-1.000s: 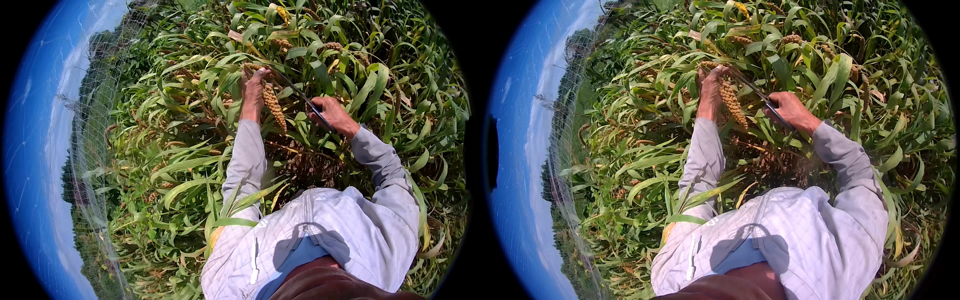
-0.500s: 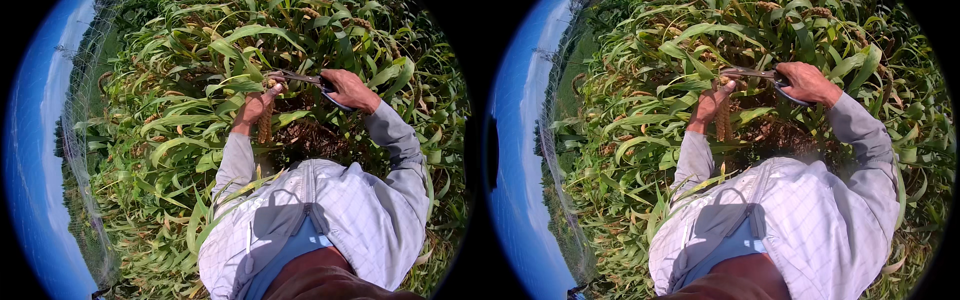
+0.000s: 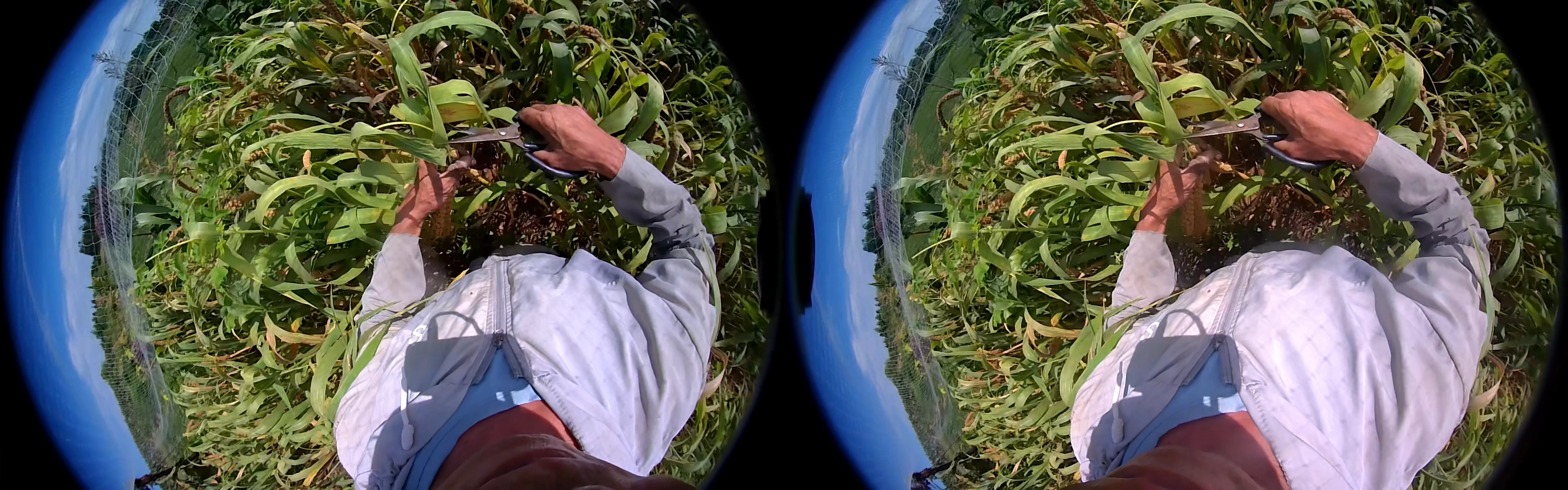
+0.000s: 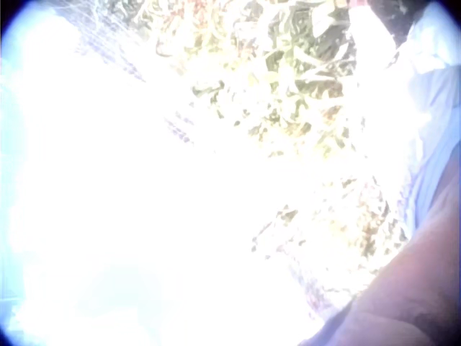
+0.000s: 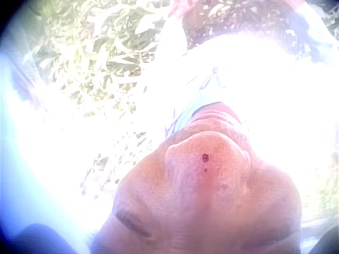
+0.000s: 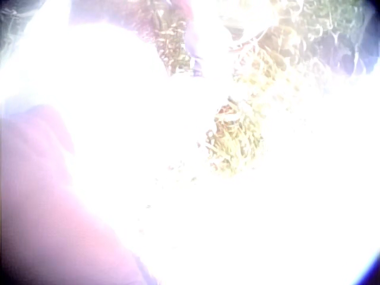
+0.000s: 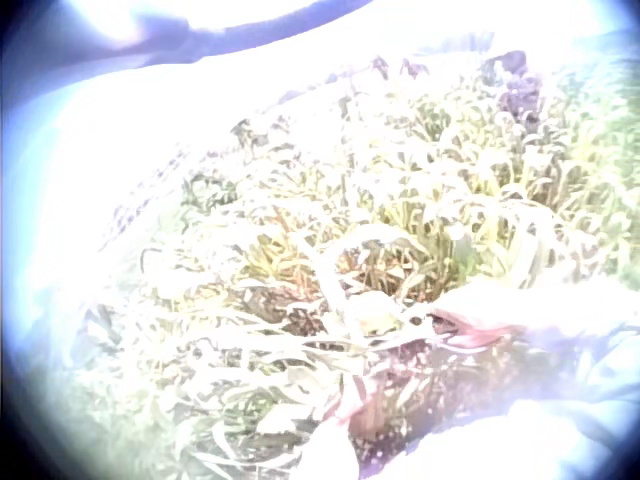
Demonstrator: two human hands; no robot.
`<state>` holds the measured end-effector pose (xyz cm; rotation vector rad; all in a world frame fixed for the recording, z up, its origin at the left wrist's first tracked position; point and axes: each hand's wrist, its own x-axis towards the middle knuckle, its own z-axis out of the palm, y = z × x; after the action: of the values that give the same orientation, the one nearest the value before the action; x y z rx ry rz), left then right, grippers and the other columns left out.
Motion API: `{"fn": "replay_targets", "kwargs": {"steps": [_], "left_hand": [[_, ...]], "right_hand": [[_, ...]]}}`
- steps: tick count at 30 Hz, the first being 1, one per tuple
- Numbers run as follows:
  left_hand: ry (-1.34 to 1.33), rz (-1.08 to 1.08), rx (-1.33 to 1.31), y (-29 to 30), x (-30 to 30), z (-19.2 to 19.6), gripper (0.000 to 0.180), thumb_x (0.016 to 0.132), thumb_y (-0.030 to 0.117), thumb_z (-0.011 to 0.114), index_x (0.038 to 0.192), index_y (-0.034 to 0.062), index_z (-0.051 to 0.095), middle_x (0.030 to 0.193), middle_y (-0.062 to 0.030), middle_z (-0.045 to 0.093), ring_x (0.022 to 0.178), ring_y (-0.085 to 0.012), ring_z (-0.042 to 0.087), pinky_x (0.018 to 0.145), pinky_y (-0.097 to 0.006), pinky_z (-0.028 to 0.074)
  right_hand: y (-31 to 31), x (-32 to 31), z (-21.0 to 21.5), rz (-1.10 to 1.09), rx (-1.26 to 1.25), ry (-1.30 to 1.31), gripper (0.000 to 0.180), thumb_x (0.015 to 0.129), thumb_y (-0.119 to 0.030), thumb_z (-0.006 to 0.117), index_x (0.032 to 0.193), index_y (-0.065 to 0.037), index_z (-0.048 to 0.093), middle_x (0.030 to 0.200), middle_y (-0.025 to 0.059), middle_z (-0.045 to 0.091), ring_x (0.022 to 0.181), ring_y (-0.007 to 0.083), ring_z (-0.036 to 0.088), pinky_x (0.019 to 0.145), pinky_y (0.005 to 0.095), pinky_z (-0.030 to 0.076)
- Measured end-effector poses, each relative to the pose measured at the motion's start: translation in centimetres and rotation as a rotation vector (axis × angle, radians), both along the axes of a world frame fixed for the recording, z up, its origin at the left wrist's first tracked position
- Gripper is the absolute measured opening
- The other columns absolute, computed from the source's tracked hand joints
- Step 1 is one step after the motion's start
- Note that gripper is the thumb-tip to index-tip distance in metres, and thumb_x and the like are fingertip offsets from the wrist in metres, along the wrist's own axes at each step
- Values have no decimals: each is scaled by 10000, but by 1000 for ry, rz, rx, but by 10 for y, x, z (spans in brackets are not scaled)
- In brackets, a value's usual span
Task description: The person harvests millet stalks using shears, cutting the heads from the stalks and placing them into a bag held in the other hand.
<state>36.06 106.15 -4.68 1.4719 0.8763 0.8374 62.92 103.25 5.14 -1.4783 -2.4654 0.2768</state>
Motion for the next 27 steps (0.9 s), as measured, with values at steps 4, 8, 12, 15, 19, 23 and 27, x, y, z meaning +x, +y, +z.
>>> {"fn": "replay_targets", "kwargs": {"steps": [4, 8, 12, 15, 19, 23, 27], "left_hand": [[209, -45, 298, -14, 0, -5, 254, 859, 189, 683, 1017, -3, 631, 906, -94, 670, 802, -196, 622, 756, -363, 492], [270, 1, 361, -16, -5, -36, 272, 865, 233, 690, 992, -1, 632, 855, -66, 670, 773, -186, 610, 730, -336, 490], [350, -228, -50, -12, -17, -17, 306, 888, 289, 689, 958, -3, 631, 834, -72, 667, 747, -162, 616, 675, -314, 500], [-9, -334, -426, -23, -13, 5, 335, 896, 319, 684, 1008, 19, 585, 844, -88, 684, 781, -164, 665, 710, -301, 536], [-99, -373, -184, 0, 13, 31, 289, 899, 308, 682, 887, 45, 565, 788, -100, 655, 864, -222, 657, 800, -364, 516], [-326, -336, -136, 36, 75, 75, 250, 890, 225, 706, 968, 13, 598, 775, -100, 651, 749, -168, 644, 684, -272, 516], [-117, -371, 147, 76, 168, 128, 350, 908, 145, 669, 1231, 24, 608, 840, -58, 661, 739, -126, 644, 665, -269, 528]], "right_hand": [[-12, -13, -4, -30, -8, 11, 343, 776, -279, 697, 905, 8, 562, 798, 178, 623, 790, 392, 632, 685, 469, 496], [-14, -27, -4, 23, -122, -17, 324, 777, -299, 674, 757, 6, 565, 647, 198, 575, 658, 406, 598, 626, 478, 475], [-14, -15, -11, -104, -250, 92, 344, 784, -304, 656, 716, 24, 575, 595, 220, 497, 568, 378, 501, 573, 460, 416], [-14, 2, -19, -148, -260, 361, 373, 789, -318, 659, 728, 37, 562, 583, 219, 463, 552, 355, 462, 561, 435, 402], [-25, 23, -27, -306, -158, 681, 349, 810, -309, 663, 818, 26, 566, 651, 105, 528, 577, 171, 476, 561, 396, 390], [-46, 33, -15, -511, -143, 1076, 228, 892, -215, 628, 872, 7, 583, 727, 32, 577, 667, 94, 556, 602, 285, 454], [-61, 50, -9, -551, -168, 1215, 215, 907, -194, 598, 945, 16, 570, 746, 45, 602, 685, 109, 613, 638, 270, 494]]}}
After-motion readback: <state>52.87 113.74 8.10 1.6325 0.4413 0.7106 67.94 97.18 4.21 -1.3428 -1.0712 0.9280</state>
